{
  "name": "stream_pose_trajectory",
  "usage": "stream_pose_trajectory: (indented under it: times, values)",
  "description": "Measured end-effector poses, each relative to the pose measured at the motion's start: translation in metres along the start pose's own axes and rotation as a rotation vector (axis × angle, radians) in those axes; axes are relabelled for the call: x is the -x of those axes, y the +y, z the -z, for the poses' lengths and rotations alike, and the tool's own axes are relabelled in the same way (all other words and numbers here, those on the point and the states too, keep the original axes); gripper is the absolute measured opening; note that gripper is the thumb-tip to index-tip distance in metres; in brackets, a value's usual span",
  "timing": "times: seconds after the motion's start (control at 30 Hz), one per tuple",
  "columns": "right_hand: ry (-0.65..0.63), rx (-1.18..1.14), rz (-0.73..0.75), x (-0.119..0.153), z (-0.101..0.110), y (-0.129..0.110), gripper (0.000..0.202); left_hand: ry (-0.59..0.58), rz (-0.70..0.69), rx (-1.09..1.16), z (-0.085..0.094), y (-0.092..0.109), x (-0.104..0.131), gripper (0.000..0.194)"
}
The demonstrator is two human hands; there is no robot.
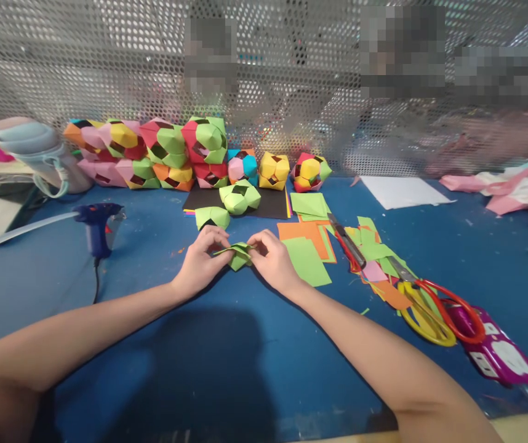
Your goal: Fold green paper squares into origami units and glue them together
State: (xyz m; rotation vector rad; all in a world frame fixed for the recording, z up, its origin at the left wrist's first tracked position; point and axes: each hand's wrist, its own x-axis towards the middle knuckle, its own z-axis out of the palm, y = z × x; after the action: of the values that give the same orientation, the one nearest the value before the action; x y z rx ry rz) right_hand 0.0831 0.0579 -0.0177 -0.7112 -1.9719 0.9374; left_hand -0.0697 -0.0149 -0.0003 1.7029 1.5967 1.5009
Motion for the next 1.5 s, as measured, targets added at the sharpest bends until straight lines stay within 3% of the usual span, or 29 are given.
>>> stream_pose_trajectory:
  times: [0.1,0.2,0.4,0.63,0.9,1.5]
  values:
    - [-0.054,-0.145,-0.134,0.000,-0.002,-0.001,0.013,0.008,0.096,0.081,-0.002,-0.004,0.000,0.007]
    - [-0.068,-0.222,-0.189,0.001,-0.003,-0.001,0.020,-0.012,0.219,0.167,-0.003,-0.004,0.000,0.019]
    - [-0.045,-0.237,-0.201,0.000,-0.001,-0.006,0.024,-0.234,0.308,0.127,0.000,0.002,-0.002,0.022]
    - [-0.019,-0.182,-0.169,0.002,0.003,-0.016,0.018,-0.137,0.359,0.102,0.001,0.001,-0.002,0.026]
    - [-0.005,0.033,0.072,0.004,-0.002,-0.011,0.014,-0.133,0.333,0.038,0.001,0.004,-0.002,0.023]
    - [-0.054,0.038,-0.082,0.003,-0.002,-0.011,0.020,-0.116,0.348,0.027,0.002,0.010,-0.002,0.024]
